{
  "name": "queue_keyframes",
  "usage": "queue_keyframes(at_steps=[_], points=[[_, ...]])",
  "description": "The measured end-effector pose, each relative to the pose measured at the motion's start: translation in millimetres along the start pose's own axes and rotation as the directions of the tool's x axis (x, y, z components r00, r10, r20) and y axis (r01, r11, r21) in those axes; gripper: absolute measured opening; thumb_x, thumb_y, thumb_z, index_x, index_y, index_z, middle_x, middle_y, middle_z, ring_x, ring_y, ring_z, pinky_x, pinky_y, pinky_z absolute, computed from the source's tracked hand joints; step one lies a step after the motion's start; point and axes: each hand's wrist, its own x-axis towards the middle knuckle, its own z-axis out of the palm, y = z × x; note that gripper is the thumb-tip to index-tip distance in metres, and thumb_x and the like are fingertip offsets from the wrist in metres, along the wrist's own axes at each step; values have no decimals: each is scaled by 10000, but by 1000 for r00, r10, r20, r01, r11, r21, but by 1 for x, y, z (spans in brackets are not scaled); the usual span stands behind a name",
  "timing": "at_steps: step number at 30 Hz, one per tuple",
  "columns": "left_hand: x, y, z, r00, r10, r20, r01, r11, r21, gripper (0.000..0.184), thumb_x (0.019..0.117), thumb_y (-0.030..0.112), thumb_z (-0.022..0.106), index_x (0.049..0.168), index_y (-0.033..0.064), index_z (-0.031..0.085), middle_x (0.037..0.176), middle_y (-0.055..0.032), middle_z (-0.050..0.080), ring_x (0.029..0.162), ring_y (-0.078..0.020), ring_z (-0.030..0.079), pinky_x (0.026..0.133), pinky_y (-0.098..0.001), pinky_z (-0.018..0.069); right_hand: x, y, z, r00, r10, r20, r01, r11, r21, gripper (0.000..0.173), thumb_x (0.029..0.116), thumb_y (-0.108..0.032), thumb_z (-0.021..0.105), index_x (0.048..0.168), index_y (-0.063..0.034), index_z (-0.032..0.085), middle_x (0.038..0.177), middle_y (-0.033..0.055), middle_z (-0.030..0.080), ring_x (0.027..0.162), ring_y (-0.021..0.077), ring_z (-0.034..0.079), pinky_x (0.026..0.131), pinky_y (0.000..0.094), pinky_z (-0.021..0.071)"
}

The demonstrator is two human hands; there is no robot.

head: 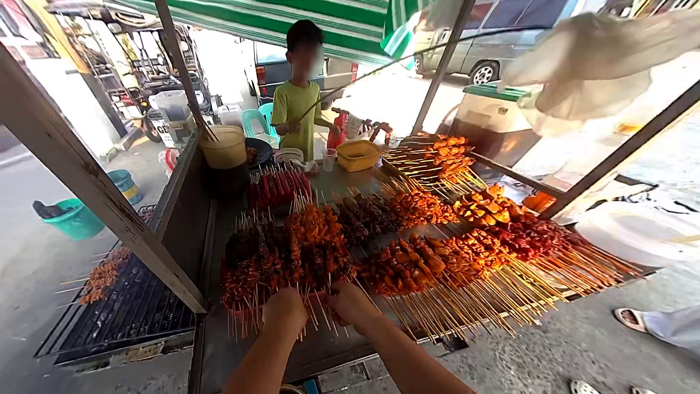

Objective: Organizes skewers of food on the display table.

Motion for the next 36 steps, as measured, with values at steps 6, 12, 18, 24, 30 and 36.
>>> queue_keyframes(at_steps=[6,12,18,24,30,36], points=[[7,8,13,999,-25,27,24,1000,6,392,984,278,632,1241,-18,622,1315,-202,632,1231,-346,621,953,-555,523,9,5,7,999,0,54,-16,956,294,223,1064,-209,577,1217,-48,576,793,18,593,550,68,539,522,214,461],[16,-26,7,987,142,-78,-162,866,-473,350,1057,307,528,1073,-26,637,976,-163,604,854,-257,589,782,-437,478,-3,10,-22,997,-58,-43,64,988,144,256,1073,-224,563,1234,-28,594,877,50,617,599,87,559,580,248,489],[25,-58,23,965,202,-168,-223,292,-930,180,1087,211,500,1025,51,558,671,21,468,448,-40,361,419,-186,320,-8,-14,-1,996,-77,-51,68,984,-164,335,1048,-237,580,1295,-12,597,1112,165,666,904,239,684,839,406,553],[20,-66,30,937,278,-212,-268,180,-947,162,1085,171,493,990,61,564,669,29,509,452,-25,396,427,-164,347,-6,-41,32,998,25,-63,-51,890,-453,379,1027,-88,519,1382,44,518,1392,239,577,1300,360,588,1053,504,497],[-5,-77,21,903,310,-297,-327,48,-944,179,1071,119,488,919,76,572,649,33,546,452,-18,442,425,-153,376,-8,-38,37,995,87,-50,-100,860,-501,303,1025,-92,491,1247,71,617,1341,250,612,1268,375,606,1012,536,511],[-38,-104,8,829,335,-448,-486,34,-873,109,999,122,530,935,113,617,701,61,629,534,-2,554,491,-153,466,-9,-28,24,998,27,-59,-49,907,-419,408,1052,-260,552,1260,86,616,1318,275,611,1254,387,599,1051,541,468]])
